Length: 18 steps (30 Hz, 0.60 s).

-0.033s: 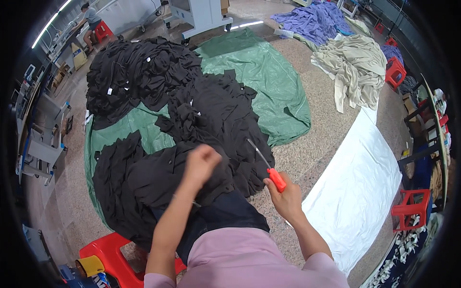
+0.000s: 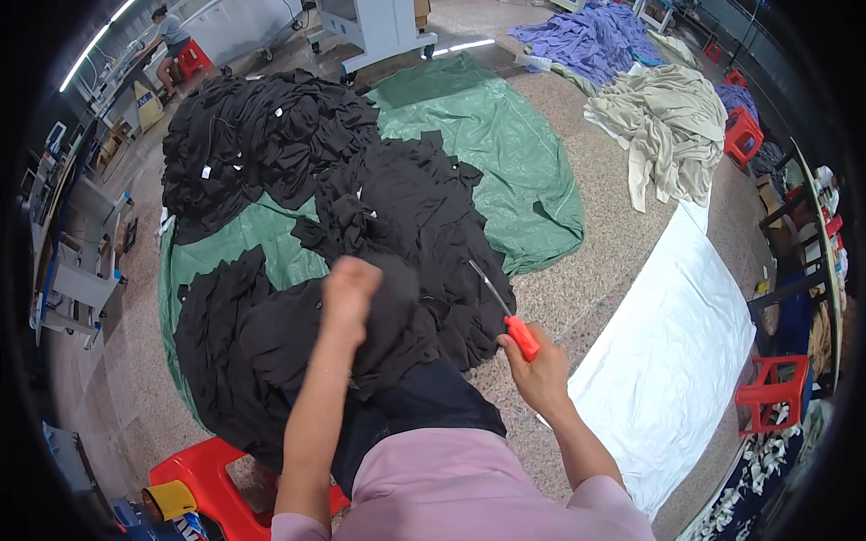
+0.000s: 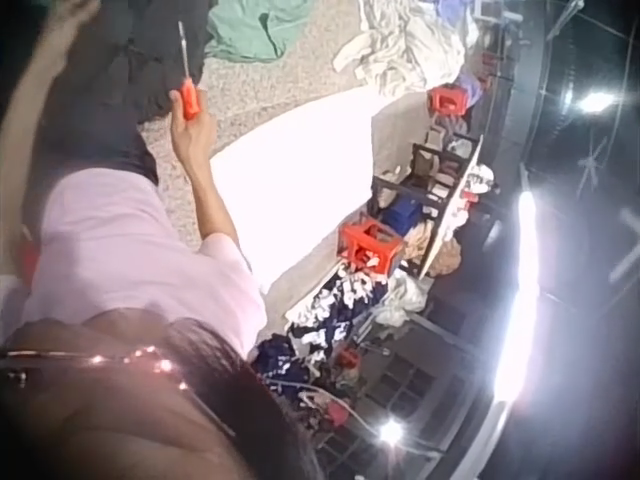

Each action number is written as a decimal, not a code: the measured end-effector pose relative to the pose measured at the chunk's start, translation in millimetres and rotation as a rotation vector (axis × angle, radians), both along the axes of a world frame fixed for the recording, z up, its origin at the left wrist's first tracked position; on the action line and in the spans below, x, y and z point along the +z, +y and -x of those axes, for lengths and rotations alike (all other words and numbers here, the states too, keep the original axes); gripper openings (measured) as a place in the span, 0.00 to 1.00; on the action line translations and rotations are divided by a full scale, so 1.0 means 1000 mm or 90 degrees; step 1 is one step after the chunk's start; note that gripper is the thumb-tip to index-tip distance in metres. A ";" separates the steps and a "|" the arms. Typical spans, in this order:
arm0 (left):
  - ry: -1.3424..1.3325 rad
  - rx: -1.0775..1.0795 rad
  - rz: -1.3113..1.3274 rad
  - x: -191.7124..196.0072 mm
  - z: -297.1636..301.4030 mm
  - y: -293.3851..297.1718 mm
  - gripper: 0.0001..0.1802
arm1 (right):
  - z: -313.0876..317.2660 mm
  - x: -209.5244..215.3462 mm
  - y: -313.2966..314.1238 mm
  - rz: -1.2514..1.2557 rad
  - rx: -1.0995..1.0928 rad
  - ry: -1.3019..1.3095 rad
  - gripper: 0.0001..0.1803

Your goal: The recorder uses scissors to cut pieces of dark fabric from a large stack while sitting on a stool in a workshop.

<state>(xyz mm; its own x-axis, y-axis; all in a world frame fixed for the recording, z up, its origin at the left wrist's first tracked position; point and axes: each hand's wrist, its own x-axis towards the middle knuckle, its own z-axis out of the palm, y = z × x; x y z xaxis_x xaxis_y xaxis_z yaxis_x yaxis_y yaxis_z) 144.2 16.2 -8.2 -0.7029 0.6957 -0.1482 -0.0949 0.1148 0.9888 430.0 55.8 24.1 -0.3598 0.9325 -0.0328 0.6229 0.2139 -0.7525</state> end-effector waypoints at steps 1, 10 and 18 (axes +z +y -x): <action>-0.068 0.187 -0.092 -0.006 0.036 -0.001 0.06 | -0.002 -0.003 0.001 0.018 -0.028 0.028 0.18; 0.555 -0.298 0.654 0.011 0.068 0.007 0.46 | 0.017 -0.014 -0.004 -0.035 0.040 -0.003 0.17; 0.542 0.217 0.196 0.119 0.279 -0.053 0.14 | 0.009 -0.057 0.001 -0.019 0.019 0.049 0.13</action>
